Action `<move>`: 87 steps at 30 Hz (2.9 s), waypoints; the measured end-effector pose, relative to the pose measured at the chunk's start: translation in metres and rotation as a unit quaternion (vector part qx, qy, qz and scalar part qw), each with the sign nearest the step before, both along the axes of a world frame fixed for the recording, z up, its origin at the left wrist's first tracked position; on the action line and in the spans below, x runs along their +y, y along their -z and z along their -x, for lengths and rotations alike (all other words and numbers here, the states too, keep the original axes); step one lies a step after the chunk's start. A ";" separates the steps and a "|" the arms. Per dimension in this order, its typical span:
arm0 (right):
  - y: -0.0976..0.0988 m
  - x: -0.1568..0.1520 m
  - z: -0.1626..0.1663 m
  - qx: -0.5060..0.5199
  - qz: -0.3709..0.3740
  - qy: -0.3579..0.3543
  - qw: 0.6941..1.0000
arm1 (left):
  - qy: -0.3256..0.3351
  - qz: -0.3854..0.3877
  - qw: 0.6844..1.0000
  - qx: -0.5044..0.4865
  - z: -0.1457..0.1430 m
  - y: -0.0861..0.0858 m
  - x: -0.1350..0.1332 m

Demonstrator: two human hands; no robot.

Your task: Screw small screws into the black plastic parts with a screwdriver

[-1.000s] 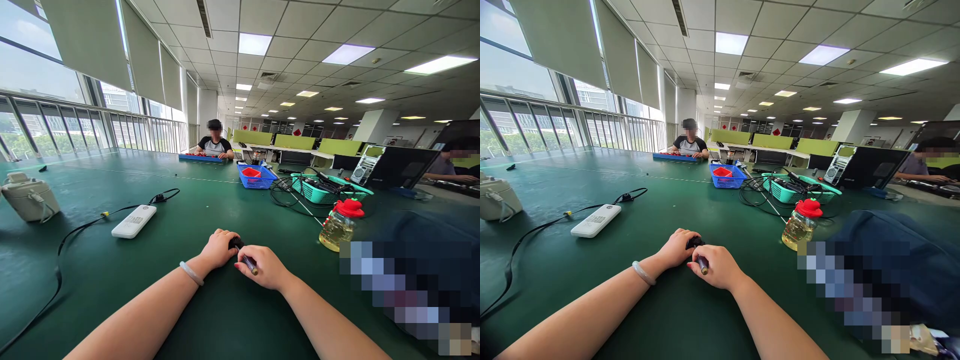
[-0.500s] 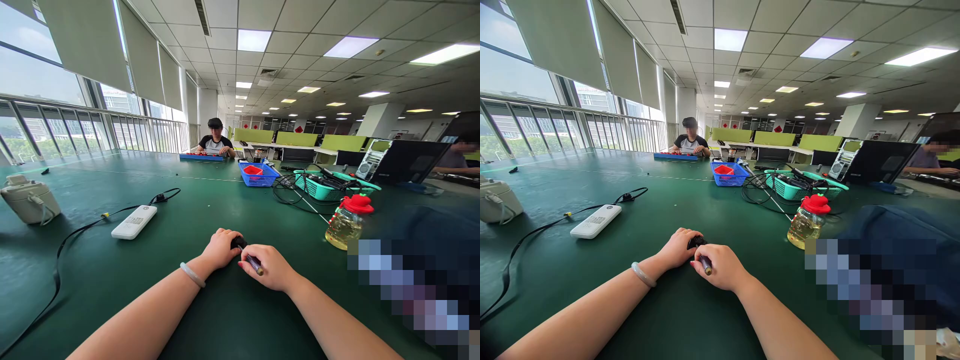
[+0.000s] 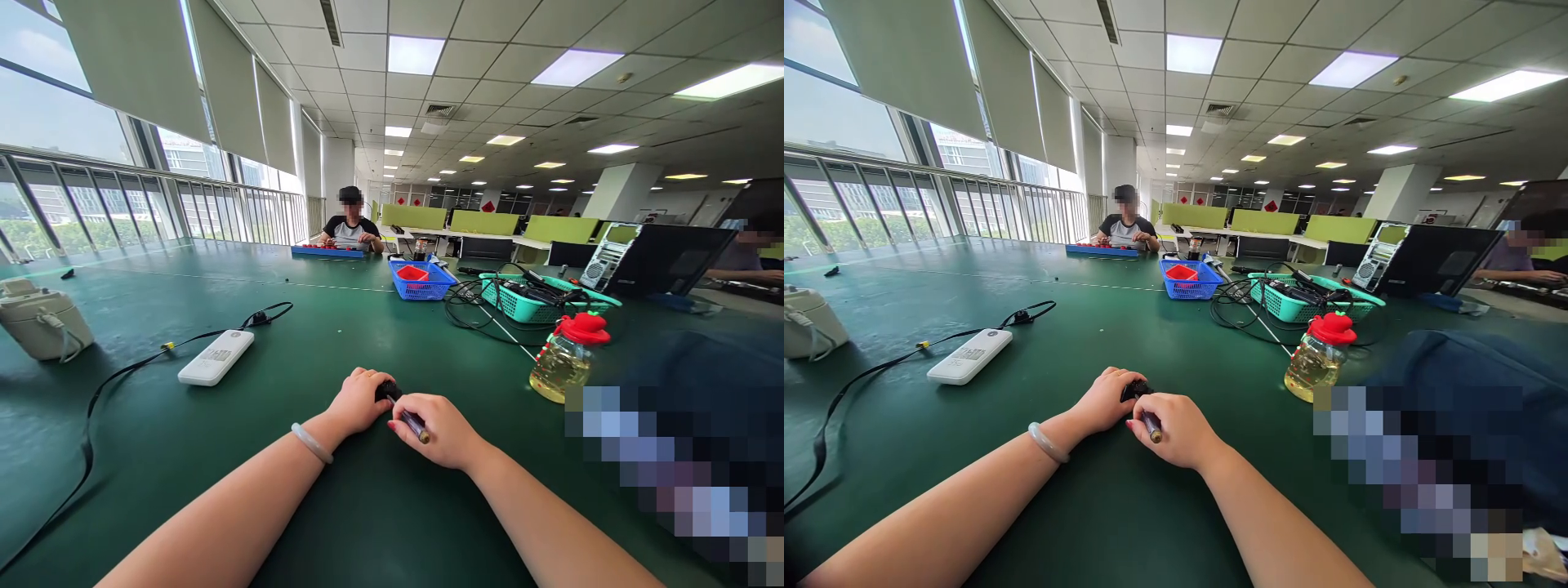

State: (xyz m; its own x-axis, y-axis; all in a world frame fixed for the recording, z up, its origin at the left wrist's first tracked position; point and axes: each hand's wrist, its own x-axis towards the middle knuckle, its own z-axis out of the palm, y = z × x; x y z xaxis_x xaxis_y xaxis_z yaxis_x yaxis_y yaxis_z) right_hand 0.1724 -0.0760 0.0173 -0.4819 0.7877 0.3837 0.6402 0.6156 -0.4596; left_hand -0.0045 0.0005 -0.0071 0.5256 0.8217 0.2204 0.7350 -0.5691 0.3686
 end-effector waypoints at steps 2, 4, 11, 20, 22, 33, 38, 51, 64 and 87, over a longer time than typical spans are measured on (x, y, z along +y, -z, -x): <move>0.000 0.000 0.000 0.003 0.001 -0.001 1.000 | 0.000 0.001 1.000 0.002 0.000 0.000 0.000; -0.001 0.000 0.000 0.006 0.002 -0.002 1.000 | 0.000 0.002 1.000 0.000 0.000 -0.001 -0.001; -0.001 -0.001 0.000 0.005 0.005 0.000 1.000 | 0.000 0.005 1.000 -0.007 0.000 0.000 0.000; 0.000 0.000 0.000 0.005 0.002 -0.003 1.000 | -0.001 0.005 1.000 -0.008 0.000 0.001 0.000; 0.000 0.000 -0.001 0.005 0.002 -0.004 1.000 | -0.003 0.003 1.000 -0.007 0.000 0.001 0.000; 0.000 0.000 0.000 0.004 0.004 -0.002 1.000 | -0.002 0.002 1.000 -0.011 0.001 0.002 0.000; 0.002 0.002 -0.001 0.016 0.002 0.012 1.000 | 0.000 0.005 1.000 -0.011 0.000 0.000 -0.001; 0.001 0.000 0.000 0.004 -0.039 0.025 0.999 | 0.000 0.002 1.000 -0.004 0.000 -0.002 -0.002; 0.003 -0.005 0.008 -0.140 -0.164 0.011 0.976 | -0.009 0.006 1.000 -0.010 0.000 0.000 -0.001; 0.007 0.001 0.005 -0.111 -0.221 0.011 0.969 | -0.023 0.018 0.999 -0.017 -0.001 -0.002 -0.002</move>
